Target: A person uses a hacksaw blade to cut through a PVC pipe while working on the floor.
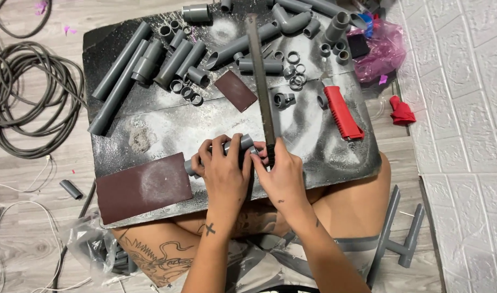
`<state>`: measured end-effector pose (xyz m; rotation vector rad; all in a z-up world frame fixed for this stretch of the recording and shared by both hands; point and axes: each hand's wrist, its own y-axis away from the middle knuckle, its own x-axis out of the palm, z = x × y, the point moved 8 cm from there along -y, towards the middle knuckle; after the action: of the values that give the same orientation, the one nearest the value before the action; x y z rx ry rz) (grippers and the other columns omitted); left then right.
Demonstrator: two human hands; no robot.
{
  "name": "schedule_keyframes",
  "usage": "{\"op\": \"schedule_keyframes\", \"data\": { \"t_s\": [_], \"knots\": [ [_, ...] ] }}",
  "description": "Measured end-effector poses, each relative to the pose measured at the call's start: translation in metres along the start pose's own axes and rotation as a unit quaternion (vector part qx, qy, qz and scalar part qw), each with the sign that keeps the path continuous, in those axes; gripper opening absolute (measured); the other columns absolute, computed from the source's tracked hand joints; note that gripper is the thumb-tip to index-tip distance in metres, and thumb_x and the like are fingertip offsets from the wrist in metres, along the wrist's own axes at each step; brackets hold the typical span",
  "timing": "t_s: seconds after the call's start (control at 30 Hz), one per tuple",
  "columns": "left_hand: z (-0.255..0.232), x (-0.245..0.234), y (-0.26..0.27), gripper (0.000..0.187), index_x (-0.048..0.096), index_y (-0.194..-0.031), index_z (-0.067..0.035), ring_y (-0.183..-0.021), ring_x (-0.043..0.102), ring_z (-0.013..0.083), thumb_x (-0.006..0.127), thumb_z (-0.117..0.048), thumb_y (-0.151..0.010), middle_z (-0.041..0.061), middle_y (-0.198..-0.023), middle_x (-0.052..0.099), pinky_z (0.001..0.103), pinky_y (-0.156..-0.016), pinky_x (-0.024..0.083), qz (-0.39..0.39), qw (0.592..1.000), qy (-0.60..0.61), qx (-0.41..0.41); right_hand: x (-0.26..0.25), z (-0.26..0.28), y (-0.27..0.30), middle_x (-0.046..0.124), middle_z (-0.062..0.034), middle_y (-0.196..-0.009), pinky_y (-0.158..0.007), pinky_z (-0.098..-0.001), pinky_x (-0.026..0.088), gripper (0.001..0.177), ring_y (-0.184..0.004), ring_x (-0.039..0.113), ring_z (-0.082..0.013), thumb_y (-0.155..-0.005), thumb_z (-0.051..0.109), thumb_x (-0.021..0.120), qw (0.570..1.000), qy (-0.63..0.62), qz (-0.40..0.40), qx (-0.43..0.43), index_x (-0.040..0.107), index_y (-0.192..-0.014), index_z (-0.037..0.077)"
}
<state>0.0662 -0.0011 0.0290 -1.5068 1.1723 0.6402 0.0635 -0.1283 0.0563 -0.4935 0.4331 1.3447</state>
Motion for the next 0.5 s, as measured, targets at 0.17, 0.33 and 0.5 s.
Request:
{"op": "schedule_keyframes", "data": {
  "t_s": [0.17, 0.33, 0.5],
  "knots": [
    [-0.0008, -0.0001, -0.0008, 0.033, 0.070, -0.119, -0.021, -0.119, 0.044, 0.0299, 0.075, -0.036, -0.089, 0.004, -0.107, 0.058, 0.048, -0.097, 0.019, -0.006, 1.000, -0.004, -0.002, 0.0037, -0.0068, -0.0033, 0.081, -0.0133, -0.090, -0.059, -0.0334, 0.061, 0.028, -0.066, 0.077, -0.0220, -0.083, 0.006, 0.080, 1.000, -0.001, 0.009, 0.014, 0.052, -0.080, 0.009],
    [-0.0022, -0.0026, -0.0003, 0.033, 0.070, -0.120, -0.020, -0.119, 0.043, 0.0309, 0.074, -0.035, -0.091, 0.005, -0.107, 0.058, 0.047, -0.098, 0.019, 0.001, 1.000, 0.000, -0.009, 0.0044, -0.0078, -0.0051, 0.080, -0.0139, -0.086, -0.058, -0.0345, 0.061, 0.025, -0.065, 0.076, -0.0232, -0.083, 0.005, 0.080, 0.999, -0.002, 0.032, 0.025, 0.055, -0.081, 0.008],
    [-0.0013, -0.0026, -0.0006, 0.033, 0.070, -0.119, -0.020, -0.116, 0.044, 0.0308, 0.076, -0.034, -0.090, 0.006, -0.105, 0.058, 0.047, -0.098, 0.019, 0.005, 1.000, 0.006, -0.015, 0.0042, -0.0047, -0.0061, 0.078, -0.0152, -0.078, -0.057, -0.0358, 0.061, 0.022, -0.065, 0.077, -0.0266, -0.084, 0.005, 0.079, 0.999, 0.018, 0.039, 0.023, 0.058, -0.081, 0.006]
  ]
}}
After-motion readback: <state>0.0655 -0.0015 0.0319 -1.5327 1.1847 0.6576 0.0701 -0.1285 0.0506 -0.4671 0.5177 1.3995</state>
